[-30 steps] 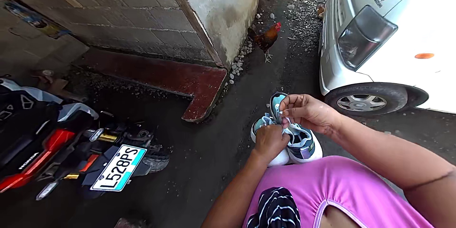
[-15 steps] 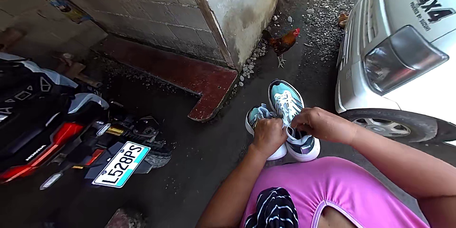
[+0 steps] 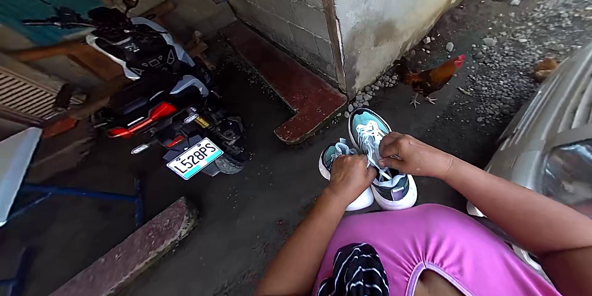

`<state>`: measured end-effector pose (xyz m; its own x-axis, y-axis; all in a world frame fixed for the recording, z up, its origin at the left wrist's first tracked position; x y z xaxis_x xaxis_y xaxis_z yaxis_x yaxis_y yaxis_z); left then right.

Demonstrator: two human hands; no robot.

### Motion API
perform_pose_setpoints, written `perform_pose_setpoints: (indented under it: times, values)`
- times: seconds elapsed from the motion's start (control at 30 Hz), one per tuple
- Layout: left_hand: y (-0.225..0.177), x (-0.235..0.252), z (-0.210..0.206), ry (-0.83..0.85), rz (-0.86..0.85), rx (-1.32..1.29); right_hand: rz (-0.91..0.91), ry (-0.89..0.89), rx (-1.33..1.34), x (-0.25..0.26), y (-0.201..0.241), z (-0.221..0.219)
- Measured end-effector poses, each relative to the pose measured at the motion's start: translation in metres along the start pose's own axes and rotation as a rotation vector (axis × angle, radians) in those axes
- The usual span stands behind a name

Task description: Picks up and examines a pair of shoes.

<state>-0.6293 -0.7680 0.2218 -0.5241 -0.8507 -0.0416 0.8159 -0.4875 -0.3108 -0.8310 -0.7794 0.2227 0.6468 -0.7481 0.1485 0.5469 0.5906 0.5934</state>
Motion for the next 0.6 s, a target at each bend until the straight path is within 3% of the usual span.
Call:
perform_pose_setpoints:
  times: [0.2,0.37,0.6]
  values:
    - [-0.047,0.029,-0.009,-0.053,0.141,0.020,0.135,0.218,-0.189,0.006,-0.030,0.030]
    - [-0.068,0.037,-0.018,-0.019,0.305,0.028,0.079,0.440,-0.397,0.008,-0.031,0.044]
    - [-0.078,0.020,-0.026,0.009,0.435,0.049,0.548,0.103,-0.400,0.003,-0.058,0.022]
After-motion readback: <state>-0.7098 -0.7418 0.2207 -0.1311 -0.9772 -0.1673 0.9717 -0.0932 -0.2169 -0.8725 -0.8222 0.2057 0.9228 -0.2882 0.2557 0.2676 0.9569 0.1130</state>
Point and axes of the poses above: each hand's wrist, its own x-axis towards the middle knuckle, its own z-axis out of the back of the hand, y = z × x, the point moved 1 cm from there along x, towards the middle knuckle, and after that the axes turned 1 degree about z, right-handed, at the moved point
